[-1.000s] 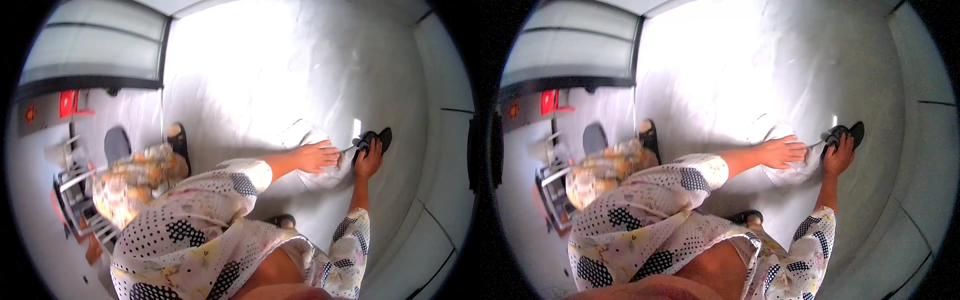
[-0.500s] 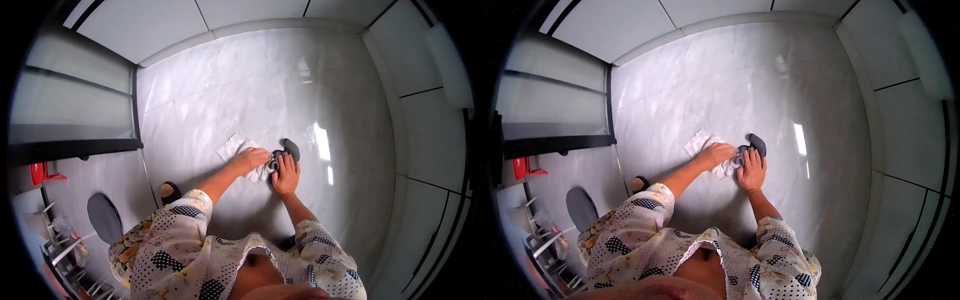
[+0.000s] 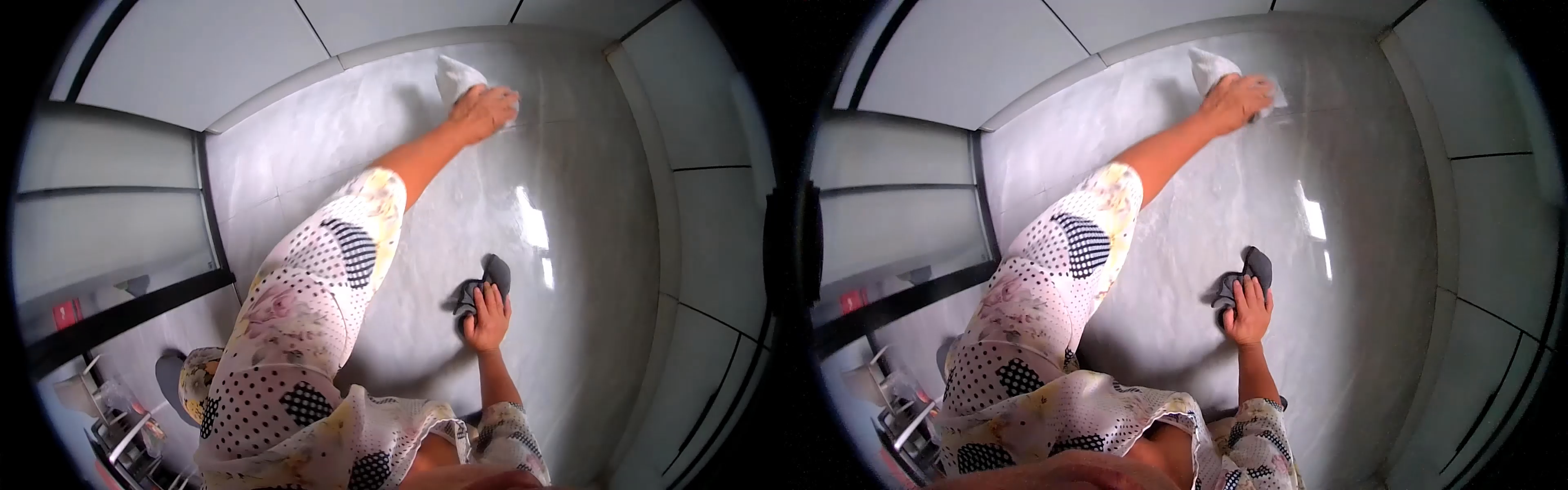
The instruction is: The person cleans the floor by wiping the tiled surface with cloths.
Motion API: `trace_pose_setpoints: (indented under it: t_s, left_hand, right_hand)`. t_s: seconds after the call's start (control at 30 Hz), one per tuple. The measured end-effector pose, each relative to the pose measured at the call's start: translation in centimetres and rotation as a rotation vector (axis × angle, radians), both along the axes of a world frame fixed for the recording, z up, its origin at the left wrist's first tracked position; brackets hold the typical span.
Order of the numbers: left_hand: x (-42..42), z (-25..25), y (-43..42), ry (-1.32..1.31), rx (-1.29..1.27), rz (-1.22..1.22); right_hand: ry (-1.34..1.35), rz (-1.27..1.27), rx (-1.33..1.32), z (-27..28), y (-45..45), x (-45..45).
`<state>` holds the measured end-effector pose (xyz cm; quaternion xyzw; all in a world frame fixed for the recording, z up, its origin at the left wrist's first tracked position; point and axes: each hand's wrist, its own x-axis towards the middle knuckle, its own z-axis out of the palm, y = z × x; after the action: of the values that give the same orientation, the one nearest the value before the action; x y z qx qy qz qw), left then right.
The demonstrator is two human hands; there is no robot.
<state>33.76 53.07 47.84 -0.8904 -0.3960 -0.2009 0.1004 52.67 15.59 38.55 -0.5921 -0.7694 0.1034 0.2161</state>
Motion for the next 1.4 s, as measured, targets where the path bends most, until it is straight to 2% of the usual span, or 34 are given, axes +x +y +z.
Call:
trace_pose_setpoints:
  t_s: [0.03,0.07,0.1,0.17,0.23,0.33,0.37,0.4,0.43,0.57,0.73,0.83,1.1,1.2,1.27,1.33,1.4]
  left_hand:
    - [0.2,-0.1,1.4,0.144,-0.027,0.04]
    - [-0.6,-1.8,2.4,0.12,-0.074,0.13]
    - [-3.2,-6.0,3.0,0.097,-0.14,0.228]
    - [-8.1,-10.6,3.8,0.116,-0.224,0.369]
    - [-11.2,-9.8,5.1,0.201,-0.236,0.445]
    - [-17.8,-11.6,6.0,0.064,-0.167,0.492]
    - [-20.2,-12.6,5.9,-0.009,-0.176,0.414]
    - [-16.1,-7.7,3.3,0.037,-0.173,0.366]
    - [-19.3,-7.5,2.6,0.093,-0.166,0.348]
    - [-27.3,-6.1,-3.6,0.152,-0.206,0.397]
    - [-34.7,-4.8,-11.3,0.135,-0.237,0.673]
    - [-37.0,-6.2,-13.8,0.069,-0.153,0.828]
    - [-34.5,-10.7,-14.8,-0.26,-0.028,1.221]
    - [-37.1,-8.8,-12.3,-0.505,-0.141,1.321]
    - [-39.1,-9.6,-10.2,-0.815,0.102,1.377]
    - [-40.5,-8.6,-9.6,-0.681,0.381,1.205]
    - [-43.3,-7.4,-8.6,-0.666,0.467,1.107]
  right_hand:
    - [-0.005,-0.005,0.003,0.9,-0.5,0.6]
    - [-0.011,-0.007,-0.003,1.2,-0.9,0.7]
    - [-0.048,-0.01,-0.017,-0.3,-1.1,0.1]
    - [-0.067,-0.012,-0.049,-2.8,-1.0,-1.3]
    - [-0.088,-0.015,-0.066,-3.4,-1.2,-1.4]
    - [-0.108,-0.017,-0.089,-3.8,-1.5,-1.2]
    - [-0.135,-0.019,-0.085,-4.1,-1.9,-1.1]
    - [-0.07,-0.05,-0.076,-0.1,-4.8,4.5]
    - [-0.065,-0.046,-0.064,-2.6,-4.2,4.2]
    - [-0.086,-0.048,-0.047,-5.1,-4.1,5.8]
    - [-0.109,-0.043,-0.056,-5.1,-4.4,9.1]
    - [-0.123,-0.028,-0.05,-5.4,-4.1,10.7]
    - [-0.227,-0.023,-0.08,-3.0,-4.8,15.1]
    - [-0.241,-0.016,-0.059,-3.0,-5.3,14.9]
    - [-0.225,-0.017,-0.067,-2.4,-5.4,14.3]
    - [-0.212,-0.024,-0.085,-2.4,-5.8,14.1]
    - [-0.205,-0.029,-0.088,-2.3,-5.8,14.0]
